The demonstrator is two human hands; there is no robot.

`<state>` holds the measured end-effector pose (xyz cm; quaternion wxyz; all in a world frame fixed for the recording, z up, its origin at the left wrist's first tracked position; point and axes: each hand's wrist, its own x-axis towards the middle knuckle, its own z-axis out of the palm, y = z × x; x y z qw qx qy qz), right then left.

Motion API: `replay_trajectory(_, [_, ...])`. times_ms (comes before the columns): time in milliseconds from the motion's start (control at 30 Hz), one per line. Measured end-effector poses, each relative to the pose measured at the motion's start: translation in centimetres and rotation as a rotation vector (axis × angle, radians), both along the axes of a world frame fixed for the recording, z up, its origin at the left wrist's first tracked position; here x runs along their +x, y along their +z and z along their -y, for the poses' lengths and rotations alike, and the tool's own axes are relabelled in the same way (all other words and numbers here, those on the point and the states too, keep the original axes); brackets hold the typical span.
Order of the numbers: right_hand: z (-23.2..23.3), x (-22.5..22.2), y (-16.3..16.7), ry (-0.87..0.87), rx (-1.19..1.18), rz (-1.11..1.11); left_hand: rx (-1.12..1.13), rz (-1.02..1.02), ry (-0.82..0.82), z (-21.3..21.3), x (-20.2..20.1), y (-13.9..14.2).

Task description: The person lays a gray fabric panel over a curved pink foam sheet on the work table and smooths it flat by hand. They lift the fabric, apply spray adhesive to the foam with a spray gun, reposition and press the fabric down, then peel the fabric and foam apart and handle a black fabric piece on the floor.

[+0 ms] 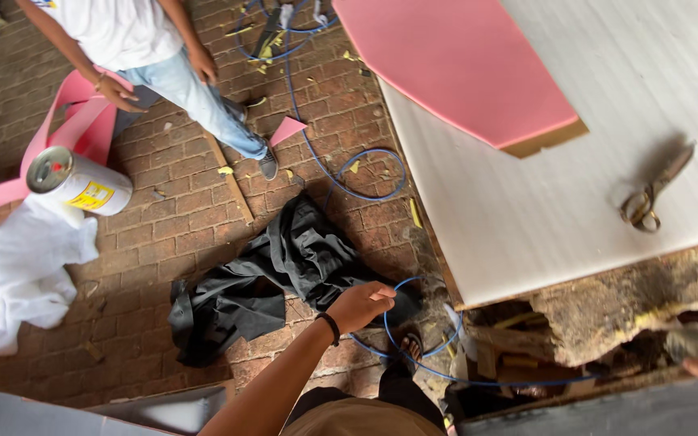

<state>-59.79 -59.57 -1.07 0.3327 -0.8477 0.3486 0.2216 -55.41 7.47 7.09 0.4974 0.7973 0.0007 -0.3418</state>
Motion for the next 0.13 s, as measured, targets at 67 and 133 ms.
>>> replay_trajectory(67, [-0.6,1.6,0.0,-0.059,0.190,-0.119,0.029,0.018,0.001,-0.4,0.6,0.3])
replay_trajectory(133, [-2.0,3.6,0.6,-0.090,0.141,-0.211,0.087,0.034,-0.011,-1.1,0.9,0.3])
